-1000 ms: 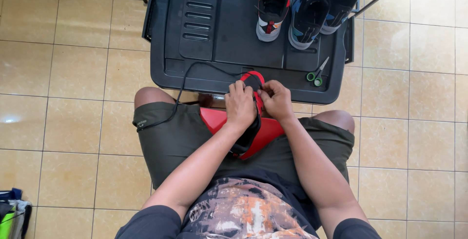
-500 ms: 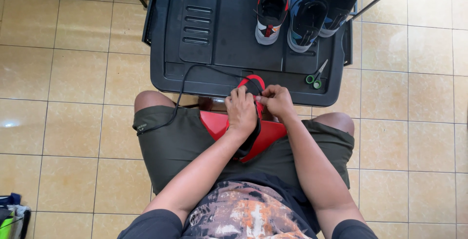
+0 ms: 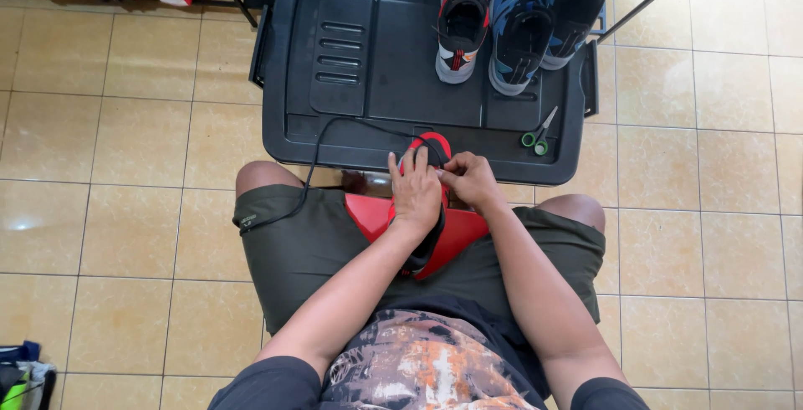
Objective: The person sits on the floor and laces a red and black sneaker by hand. They thread the laces through the eyelets, pull them tight, and tie a knot at the top.
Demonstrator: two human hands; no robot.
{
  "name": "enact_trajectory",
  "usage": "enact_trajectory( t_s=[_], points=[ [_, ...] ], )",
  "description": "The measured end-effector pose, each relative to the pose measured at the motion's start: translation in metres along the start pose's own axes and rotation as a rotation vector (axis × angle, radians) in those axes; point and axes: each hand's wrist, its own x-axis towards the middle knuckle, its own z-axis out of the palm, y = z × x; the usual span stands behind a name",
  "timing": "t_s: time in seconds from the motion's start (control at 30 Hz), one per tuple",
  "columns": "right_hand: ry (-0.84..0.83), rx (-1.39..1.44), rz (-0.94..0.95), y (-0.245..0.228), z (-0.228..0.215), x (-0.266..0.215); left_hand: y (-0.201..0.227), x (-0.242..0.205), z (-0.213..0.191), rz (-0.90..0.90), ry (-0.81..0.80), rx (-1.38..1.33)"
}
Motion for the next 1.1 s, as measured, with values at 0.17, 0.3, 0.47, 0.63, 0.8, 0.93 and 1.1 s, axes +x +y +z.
enact_trajectory(
  t_s=[0.17, 0.3, 0.47, 0.63, 0.8, 0.93, 1.1],
  points=[
    [-0.043, 0.11, -0.003, -0.007, -0.006, -0.016, -0.009, 0.011, -0.036, 0.09, -0.285, -0.011],
    [-0.073, 0.124, -0.047, -0.015, -0.01, -0.023, -0.032, -0.004, -0.049, 0.218, -0.537, -0.125],
    [-0.084, 0.111, -0.063, -0.005, -0.008, -0.016, -0.027, -0.027, -0.168, 0.535, -0.93, -0.811],
    [-0.181, -0.13, -0.12, -0.021, -0.023, -0.024, -0.004, -0.013, -0.23, 0.769, -1.299, -1.292],
    [-0.641, 0.167, -0.589, -0.098, -0.076, -0.104, -0.004, 0.018, -0.21, 0.224, -0.882, -1.737],
    [-0.61, 0.277, -0.523, -0.1, -0.075, -0.145, -0.019, 0.059, -0.185, 0.028, -0.775, -1.816],
    [-0.37, 0.527, -0.337, -0.087, -0.058, -0.176, -0.044, 0.065, -0.062, 0.287, -0.714, -0.262]
  ],
)
